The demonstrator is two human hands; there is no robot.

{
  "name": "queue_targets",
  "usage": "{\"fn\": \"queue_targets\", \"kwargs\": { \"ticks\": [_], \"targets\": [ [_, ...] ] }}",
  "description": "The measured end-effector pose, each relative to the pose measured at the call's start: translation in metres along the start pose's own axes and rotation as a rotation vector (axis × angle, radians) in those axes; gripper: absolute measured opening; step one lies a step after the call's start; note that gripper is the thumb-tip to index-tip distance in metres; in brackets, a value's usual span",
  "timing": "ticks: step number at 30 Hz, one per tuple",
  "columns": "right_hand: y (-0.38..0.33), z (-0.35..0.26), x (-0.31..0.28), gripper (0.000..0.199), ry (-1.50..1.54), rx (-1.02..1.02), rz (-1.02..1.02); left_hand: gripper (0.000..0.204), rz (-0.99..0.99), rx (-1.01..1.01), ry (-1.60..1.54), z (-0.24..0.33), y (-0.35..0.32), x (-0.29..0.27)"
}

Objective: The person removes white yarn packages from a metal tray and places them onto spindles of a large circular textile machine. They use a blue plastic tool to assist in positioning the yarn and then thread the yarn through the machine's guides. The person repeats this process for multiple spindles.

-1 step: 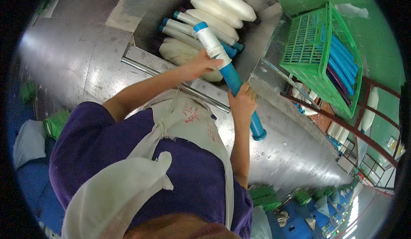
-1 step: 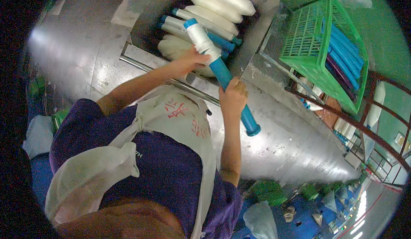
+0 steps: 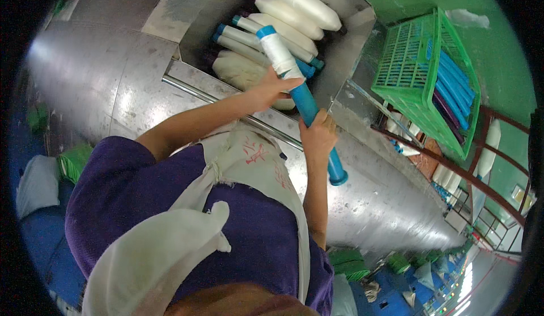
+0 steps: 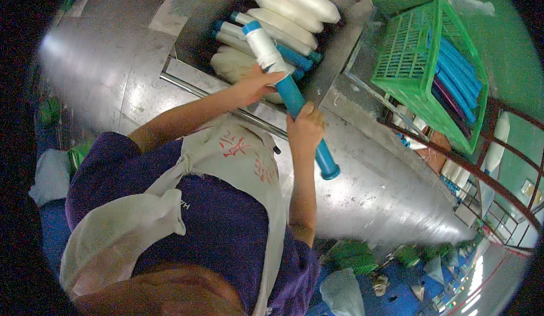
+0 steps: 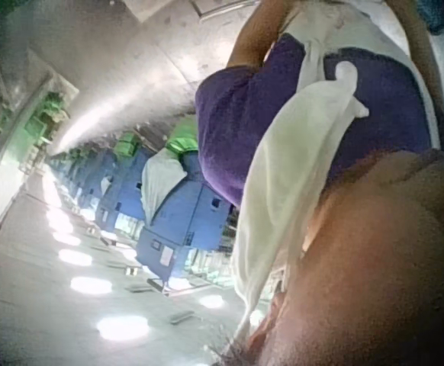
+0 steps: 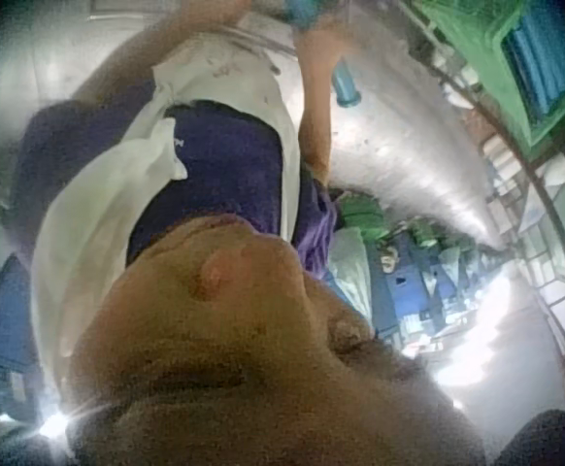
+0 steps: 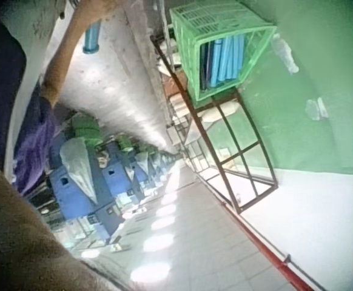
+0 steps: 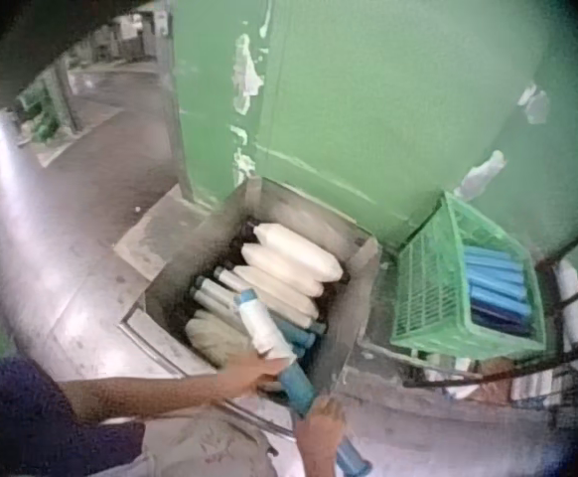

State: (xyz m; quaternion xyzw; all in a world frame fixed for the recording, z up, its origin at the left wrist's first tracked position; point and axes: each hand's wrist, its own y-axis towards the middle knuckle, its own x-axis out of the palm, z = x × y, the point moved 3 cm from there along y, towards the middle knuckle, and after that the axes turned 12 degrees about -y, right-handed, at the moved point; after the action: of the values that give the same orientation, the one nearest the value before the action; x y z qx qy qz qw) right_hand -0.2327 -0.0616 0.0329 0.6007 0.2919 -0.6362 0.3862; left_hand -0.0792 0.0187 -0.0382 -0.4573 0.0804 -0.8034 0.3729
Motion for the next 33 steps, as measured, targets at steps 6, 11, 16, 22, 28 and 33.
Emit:
{"fn": "queue_targets", "kwargs": {
  "ticks": [6,11,16,22,28,33],
  "targets": [
    [0.009,-0.019,0.011,0.038,1.608,0.334,-1.017,0.055,-0.027,0.201,-0.178,0.059,0.016,0.041],
    [0.018,0.0,0.001,0.038,0.754,-0.034,-0.448,0.101,0.272,0.373,-0.163,0.088,0.027,0.026],
    [-0.002,-0.012,0.01,0.045,1.743,0.141,-1.145,0.088,0.204,0.367,-0.255,0.091,0.031,0.018],
    [0.011,-0.002,-0.003,0.043,0.699,-0.008,-0.459,0.085,0.27,0.446,-0.232,0.113,0.012,0.018],
    [0.003,-0.011,-0.003,0.038,1.478,0.266,-1.086,0.077,0.119,0.395,-0.412,0.124,0.003,0.028],
    [0.019,0.002,-0.015,0.031,0.472,-0.124,-0.344,0.082,0.261,0.34,-0.381,0.117,0.001,0.026]
  ]
}}
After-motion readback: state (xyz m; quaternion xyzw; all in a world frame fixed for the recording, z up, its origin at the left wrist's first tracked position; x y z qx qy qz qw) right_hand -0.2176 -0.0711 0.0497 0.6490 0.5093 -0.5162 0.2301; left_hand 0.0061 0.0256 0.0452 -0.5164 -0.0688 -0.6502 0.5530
